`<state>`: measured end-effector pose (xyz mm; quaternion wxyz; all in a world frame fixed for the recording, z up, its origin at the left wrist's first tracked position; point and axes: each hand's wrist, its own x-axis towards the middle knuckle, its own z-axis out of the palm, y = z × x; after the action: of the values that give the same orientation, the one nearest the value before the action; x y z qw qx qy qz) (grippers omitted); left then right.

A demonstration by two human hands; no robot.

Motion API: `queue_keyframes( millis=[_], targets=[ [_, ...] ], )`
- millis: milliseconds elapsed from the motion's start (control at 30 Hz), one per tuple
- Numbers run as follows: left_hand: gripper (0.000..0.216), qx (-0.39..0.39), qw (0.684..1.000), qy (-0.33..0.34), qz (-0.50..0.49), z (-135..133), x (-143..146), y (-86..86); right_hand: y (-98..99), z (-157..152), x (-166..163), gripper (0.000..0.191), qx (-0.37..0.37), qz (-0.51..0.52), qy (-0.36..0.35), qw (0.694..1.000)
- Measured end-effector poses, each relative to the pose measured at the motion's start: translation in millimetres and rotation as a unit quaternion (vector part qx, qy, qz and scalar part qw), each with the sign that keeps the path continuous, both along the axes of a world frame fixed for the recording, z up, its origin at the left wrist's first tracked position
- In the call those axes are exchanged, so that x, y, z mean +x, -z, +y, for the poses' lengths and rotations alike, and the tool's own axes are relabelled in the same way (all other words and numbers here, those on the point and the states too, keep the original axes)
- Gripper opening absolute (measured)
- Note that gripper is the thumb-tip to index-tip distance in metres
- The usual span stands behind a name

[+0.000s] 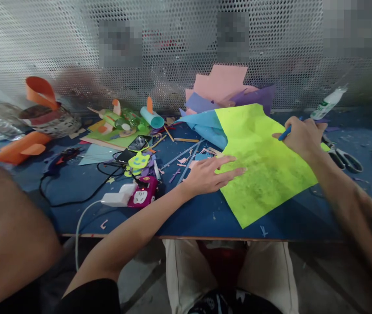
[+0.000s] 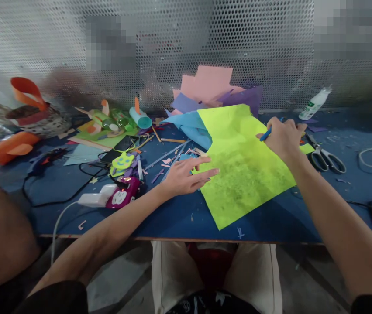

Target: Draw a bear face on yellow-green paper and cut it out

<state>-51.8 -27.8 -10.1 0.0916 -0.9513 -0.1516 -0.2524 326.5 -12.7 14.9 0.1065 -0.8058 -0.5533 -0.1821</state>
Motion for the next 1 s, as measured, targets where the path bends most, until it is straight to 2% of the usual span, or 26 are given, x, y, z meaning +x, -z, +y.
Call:
queue_keyframes(
  millis=[67,133,167,200,267,300,333,433,567,667,767,1000],
  targets=[
    [0.042,-0.004,1.0,0.008,0.022,1,0,-1.4,-11.9,-5,-7,0.035,0.031,-0.018,-0.015,0.999],
    [0.045,-0.026,0.999,0.027,0.03,3,0,-0.1,-20.5,-18,-23,0.033,0.084,0.038,-0.1,0.991],
    [0.047,-0.05,0.998,0.041,0.025,4,1,1.3,-23.4,-27,-33,0.035,0.106,0.101,-0.166,0.975],
    [0.049,-0.083,0.995,0.057,0.014,4,2,3.2,-25.2,-37,-44,0.038,0.123,0.195,-0.24,0.943],
    [0.054,-0.174,0.981,0.085,-0.02,3,5,7.1,-25.6,-59,-68,0.046,0.1,0.404,-0.388,0.822],
    [0.056,-0.223,0.969,0.096,-0.039,2,7,8.8,-24.1,-70,-79,0.046,0.079,0.47,-0.429,0.767],
    [0.057,-0.268,0.956,0.107,-0.057,0,8,10.2,-21.6,-78,-89,0.044,0.057,0.502,-0.458,0.731],
    [0.056,-0.354,0.92,0.141,-0.091,-6,12,11.6,-9.7,-93,-109,0.036,0.033,0.537,-0.48,0.693],
    [0.053,-0.398,0.9,0.156,-0.087,-11,13,9.7,8.9,-93,-117,0.041,0.078,0.588,-0.453,0.665],
    [0.054,-0.418,0.891,0.163,-0.07,-12,13,8.2,19.8,-94,-118,0.047,0.111,0.59,-0.424,0.678],
    [0.055,-0.439,0.88,0.169,-0.06,-12,12,7.3,26.4,-98,-120,0.041,0.118,0.58,-0.423,0.687],
    [0.05,-0.488,0.851,0.178,-0.077,-15,11,4.5,27.4,-102,-129,0.034,0.117,0.571,-0.435,0.686]
  ],
)
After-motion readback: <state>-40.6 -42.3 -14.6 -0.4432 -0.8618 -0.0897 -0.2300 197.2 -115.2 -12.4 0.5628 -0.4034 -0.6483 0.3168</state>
